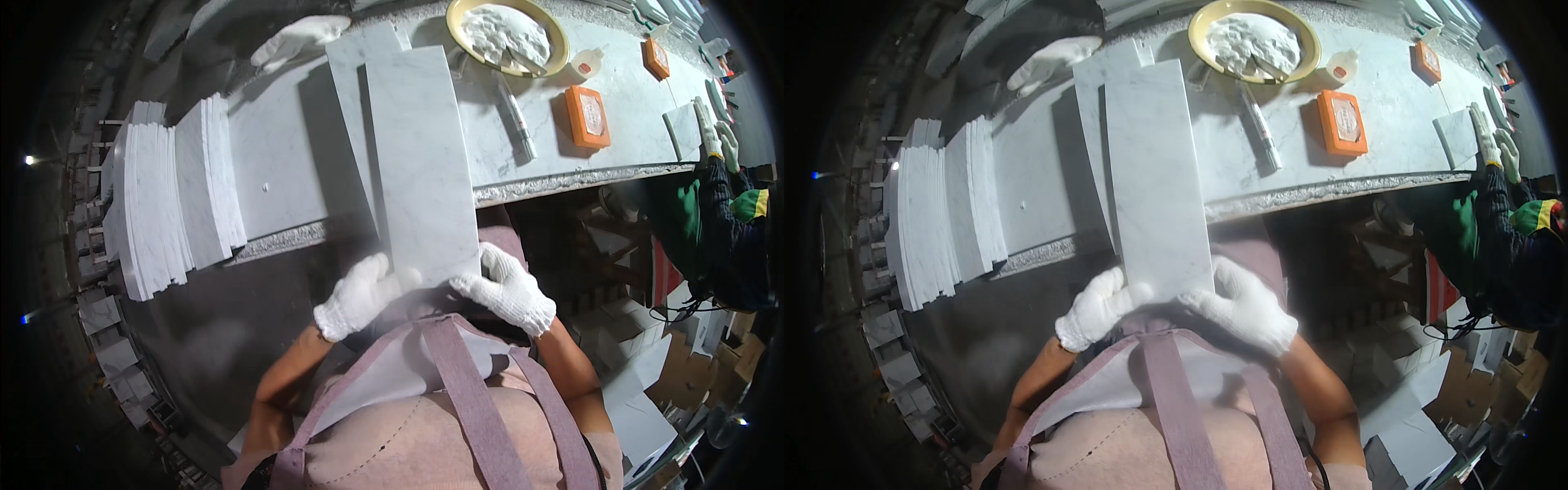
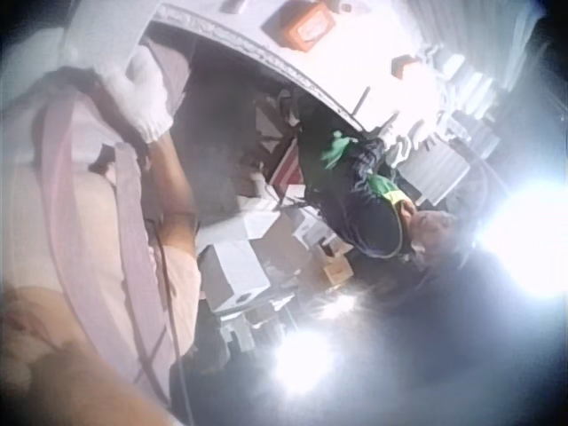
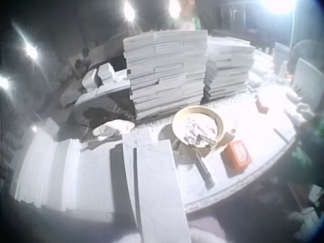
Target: The person applies a white paste to a rectangular stone slab using a small bottle and a metal spatula, then spreads and smooths the paste across the surface. They flip the slab and repeat the application and smoothing on the other side, then use an orange block to rub the surface. The person continues to apply paste and smooth it with the spatula on the slab's edges and faces.
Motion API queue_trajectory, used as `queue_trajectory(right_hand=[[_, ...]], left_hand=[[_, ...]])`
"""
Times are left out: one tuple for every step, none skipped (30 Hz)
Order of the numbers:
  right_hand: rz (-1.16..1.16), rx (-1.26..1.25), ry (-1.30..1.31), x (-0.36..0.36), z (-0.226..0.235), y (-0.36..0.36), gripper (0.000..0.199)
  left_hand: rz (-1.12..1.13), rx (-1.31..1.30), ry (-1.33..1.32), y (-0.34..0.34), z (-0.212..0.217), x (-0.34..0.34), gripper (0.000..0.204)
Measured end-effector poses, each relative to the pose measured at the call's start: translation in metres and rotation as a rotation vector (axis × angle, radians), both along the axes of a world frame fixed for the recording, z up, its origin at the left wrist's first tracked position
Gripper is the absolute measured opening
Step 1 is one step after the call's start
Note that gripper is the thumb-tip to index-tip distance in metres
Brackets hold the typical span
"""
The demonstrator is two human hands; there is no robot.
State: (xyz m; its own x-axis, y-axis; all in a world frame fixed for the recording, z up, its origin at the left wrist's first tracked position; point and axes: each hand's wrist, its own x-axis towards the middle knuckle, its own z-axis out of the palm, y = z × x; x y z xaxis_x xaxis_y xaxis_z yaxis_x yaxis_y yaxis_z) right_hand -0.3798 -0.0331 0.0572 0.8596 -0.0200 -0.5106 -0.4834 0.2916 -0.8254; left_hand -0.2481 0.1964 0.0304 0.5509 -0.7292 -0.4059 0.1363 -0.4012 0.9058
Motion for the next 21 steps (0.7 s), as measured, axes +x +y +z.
queue_trajectory(right_hand=[[0.016,-0.034,0.032,-0.002,-0.001,0.000,0.040],[0.040,-0.099,0.082,-0.004,-0.003,0.000,0.040],[0.035,-0.106,0.052,-0.005,-0.003,0.001,0.039],[0.010,-0.054,0.041,-0.005,-0.003,0.001,0.041],[-0.002,-0.032,0.029,-0.006,-0.003,0.001,0.044],[-0.010,-0.019,0.047,-0.005,-0.003,0.001,0.047],[-0.024,0.033,0.028,-0.004,-0.004,0.001,0.047],[-0.013,0.024,0.014,-0.003,-0.004,0.000,0.047],[0.007,0.008,0.032,-0.003,-0.005,-0.001,0.047],[0.034,-0.020,0.050,-0.003,-0.006,-0.003,0.047],[0.033,-0.029,0.011,0.000,-0.008,-0.004,0.047],[0.039,-0.012,0.016,0.000,-0.008,-0.006,0.048],[0.067,-0.017,0.036,0.002,-0.010,-0.007,0.050],[0.098,-0.024,0.052,0.004,-0.011,-0.008,0.051],[0.085,-0.004,0.037,0.006,-0.012,-0.008,0.053],[0.074,0.013,0.020,0.009,-0.012,-0.008,0.054],[0.079,-0.006,0.035,0.012,-0.011,-0.009,0.056],[0.063,0.149,0.052,0.015,-0.010,-0.010,0.061],[0.072,0.198,0.010,0.018,-0.007,-0.014,0.060],[0.110,0.219,0.042,0.022,-0.005,-0.018,0.060],[0.217,0.041,0.066,0.025,-0.003,-0.025,0.055]], left_hand=[[0.025,0.001,0.136,0.002,-0.002,0.000,0.046],[0.004,0.150,0.082,0.003,-0.005,0.000,0.046],[-0.017,0.141,0.065,0.004,-0.006,0.001,0.046],[-0.003,0.123,0.060,0.005,-0.007,0.001,0.046],[-0.013,0.097,-0.067,0.006,-0.007,0.000,0.047],[-0.015,0.171,-0.068,0.008,-0.007,-0.001,0.048],[-0.008,0.164,-0.083,0.008,-0.008,-0.002,0.049],[-0.005,0.128,-0.125,0.010,-0.008,-0.004,0.049],[0.020,0.140,-0.057,0.010,-0.010,-0.005,0.049],[0.031,0.131,-0.031,0.010,-0.011,-0.007,0.050],[0.041,0.123,-0.031,0.009,-0.011,-0.008,0.049],[0.052,0.115,-0.030,0.009,-0.011,-0.009,0.048],[0.064,0.103,-0.056,0.007,-0.010,-0.009,0.047],[0.062,0.132,-0.059,0.006,-0.006,-0.007,0.045],[0.059,0.161,-0.063,0.003,-0.001,-0.005,0.044],[0.041,0.230,-0.042,0.002,0.007,-0.001,0.043],[0.024,0.296,-0.020,0.000,0.017,0.003,0.042],[-0.179,0.332,-0.293,-0.003,0.028,0.012,0.042],[-0.384,0.365,-0.565,-0.003,0.040,0.028,0.042],[-0.591,0.395,-0.837,-0.005,0.053,0.042,0.042],[-0.584,0.443,-0.850,-0.009,0.065,0.050,0.042]])
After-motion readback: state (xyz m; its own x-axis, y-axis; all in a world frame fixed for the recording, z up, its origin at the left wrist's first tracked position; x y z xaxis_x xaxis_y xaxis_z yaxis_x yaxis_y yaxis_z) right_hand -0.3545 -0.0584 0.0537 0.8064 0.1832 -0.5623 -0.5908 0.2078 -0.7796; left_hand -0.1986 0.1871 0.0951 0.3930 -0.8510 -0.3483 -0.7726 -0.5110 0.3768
